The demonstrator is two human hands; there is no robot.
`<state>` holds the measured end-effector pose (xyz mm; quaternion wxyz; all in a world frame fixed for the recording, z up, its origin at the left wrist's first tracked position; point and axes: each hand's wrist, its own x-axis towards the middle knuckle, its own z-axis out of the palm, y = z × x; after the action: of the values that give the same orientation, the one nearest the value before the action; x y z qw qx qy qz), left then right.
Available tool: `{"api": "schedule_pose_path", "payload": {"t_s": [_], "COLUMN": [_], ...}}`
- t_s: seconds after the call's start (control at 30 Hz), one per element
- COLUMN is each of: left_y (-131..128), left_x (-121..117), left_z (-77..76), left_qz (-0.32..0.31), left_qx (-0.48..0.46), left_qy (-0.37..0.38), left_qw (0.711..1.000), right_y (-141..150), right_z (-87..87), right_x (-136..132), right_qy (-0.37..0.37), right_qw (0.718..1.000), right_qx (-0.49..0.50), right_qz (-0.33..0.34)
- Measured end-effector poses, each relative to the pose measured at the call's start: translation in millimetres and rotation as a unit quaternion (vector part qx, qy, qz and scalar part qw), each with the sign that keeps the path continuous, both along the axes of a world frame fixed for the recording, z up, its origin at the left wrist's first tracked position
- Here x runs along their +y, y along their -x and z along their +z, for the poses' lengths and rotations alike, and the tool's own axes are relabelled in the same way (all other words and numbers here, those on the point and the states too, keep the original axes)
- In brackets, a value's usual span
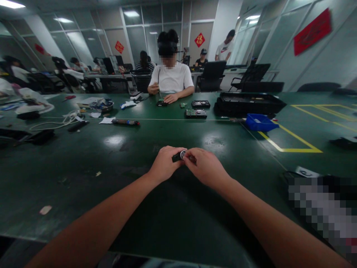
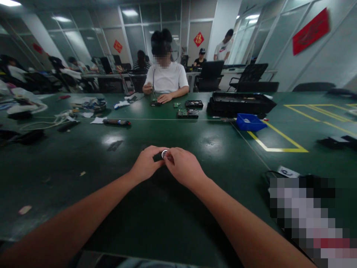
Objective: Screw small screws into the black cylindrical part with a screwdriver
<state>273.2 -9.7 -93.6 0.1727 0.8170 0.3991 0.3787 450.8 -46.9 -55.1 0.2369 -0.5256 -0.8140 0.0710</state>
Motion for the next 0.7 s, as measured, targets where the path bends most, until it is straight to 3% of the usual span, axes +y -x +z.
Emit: {"api": "schedule_pose_path", "payload": {"t_s": [0.17,0.33,0.7], "left_y": [0.6,-0.2,-0.4], "left_x": [0.5,1.0,-1.9], "left_z": [-1.6,-3.3,3.6], "left_qz": [-0.003,-0.011,0.007], "left_qx": [0.007,0.01,-0.011], "left_qy": [-0.004,-0.007,0.036], "left_qw": [1.0,1.0,0.999], "right_y": [0.4,-2.3,-8.2], "right_z": [3.4,3.8,4.4], "right_x": [0.3,0.2,-3.3], "right_qy": [0.016,0.017,-0.038], "right_qw": [1.0,1.0,0.994], "right_qx": [-0.008,0.008,0.105], "right_qz": [-0.022,0.012,-0.023]}}
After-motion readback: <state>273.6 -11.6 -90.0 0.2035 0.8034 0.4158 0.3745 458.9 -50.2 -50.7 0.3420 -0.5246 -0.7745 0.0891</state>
